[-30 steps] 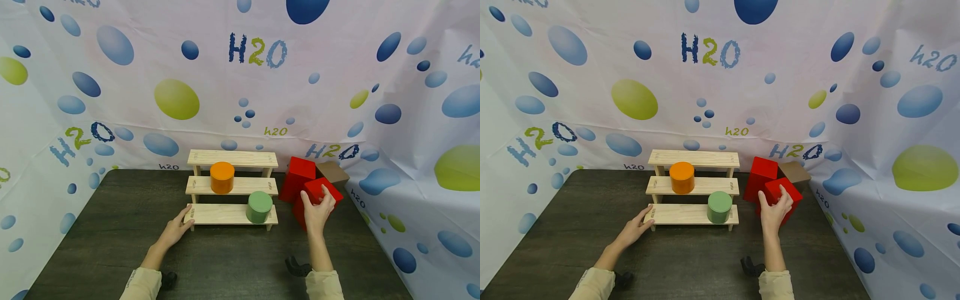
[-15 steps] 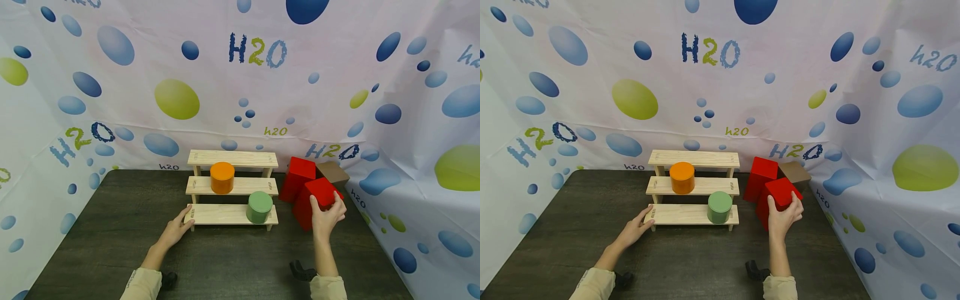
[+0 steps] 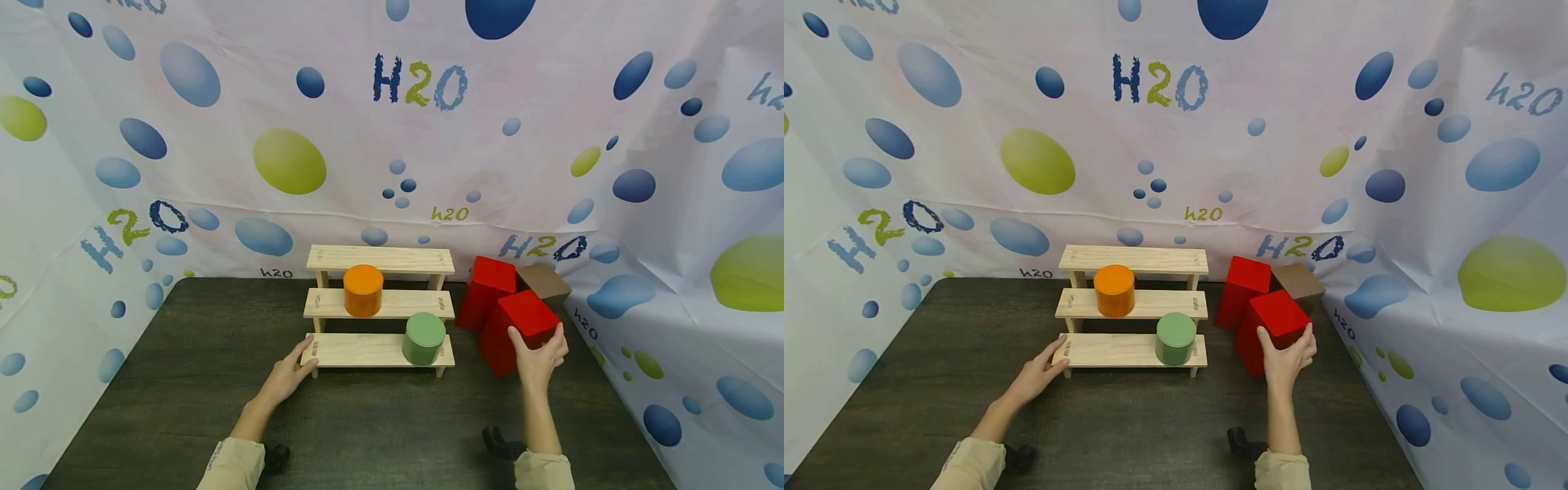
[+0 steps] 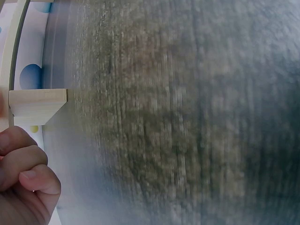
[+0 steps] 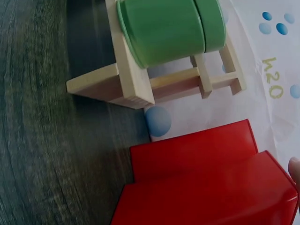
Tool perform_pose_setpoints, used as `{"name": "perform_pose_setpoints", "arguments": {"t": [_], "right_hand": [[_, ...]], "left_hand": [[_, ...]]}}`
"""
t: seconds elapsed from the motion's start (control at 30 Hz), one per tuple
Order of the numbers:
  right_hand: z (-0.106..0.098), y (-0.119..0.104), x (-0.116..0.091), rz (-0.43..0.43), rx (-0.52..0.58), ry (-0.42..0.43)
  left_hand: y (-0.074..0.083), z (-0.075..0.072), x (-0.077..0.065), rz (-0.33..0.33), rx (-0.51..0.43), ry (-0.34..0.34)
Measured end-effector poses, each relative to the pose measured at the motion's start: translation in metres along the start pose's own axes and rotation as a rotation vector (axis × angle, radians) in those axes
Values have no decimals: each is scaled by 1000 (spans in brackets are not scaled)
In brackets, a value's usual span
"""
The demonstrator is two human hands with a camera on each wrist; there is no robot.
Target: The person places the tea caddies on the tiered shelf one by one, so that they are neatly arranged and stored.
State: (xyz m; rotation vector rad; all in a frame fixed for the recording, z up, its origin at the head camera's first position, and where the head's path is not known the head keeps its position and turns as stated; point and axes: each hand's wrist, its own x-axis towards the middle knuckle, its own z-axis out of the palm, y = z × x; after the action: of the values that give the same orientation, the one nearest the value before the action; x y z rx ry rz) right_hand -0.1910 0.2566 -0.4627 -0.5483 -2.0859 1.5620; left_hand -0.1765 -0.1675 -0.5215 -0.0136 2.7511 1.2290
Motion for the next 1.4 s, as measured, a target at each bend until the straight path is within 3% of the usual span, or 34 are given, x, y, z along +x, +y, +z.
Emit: {"name": "perform_pose_setpoints", "arguments": {"t": [0.57,0.9,1.4], "right_hand": [[-4,11,8,-5,-68,-45],[-5,11,13,-19,-131,-25],[-3,14,15,-30,-86,-28]], "left_hand": [[-2,-1,-1,0,-3,-2],[-2,0,1,-2,-18,-4],[-3,0,1,1,-17,-6]]}}
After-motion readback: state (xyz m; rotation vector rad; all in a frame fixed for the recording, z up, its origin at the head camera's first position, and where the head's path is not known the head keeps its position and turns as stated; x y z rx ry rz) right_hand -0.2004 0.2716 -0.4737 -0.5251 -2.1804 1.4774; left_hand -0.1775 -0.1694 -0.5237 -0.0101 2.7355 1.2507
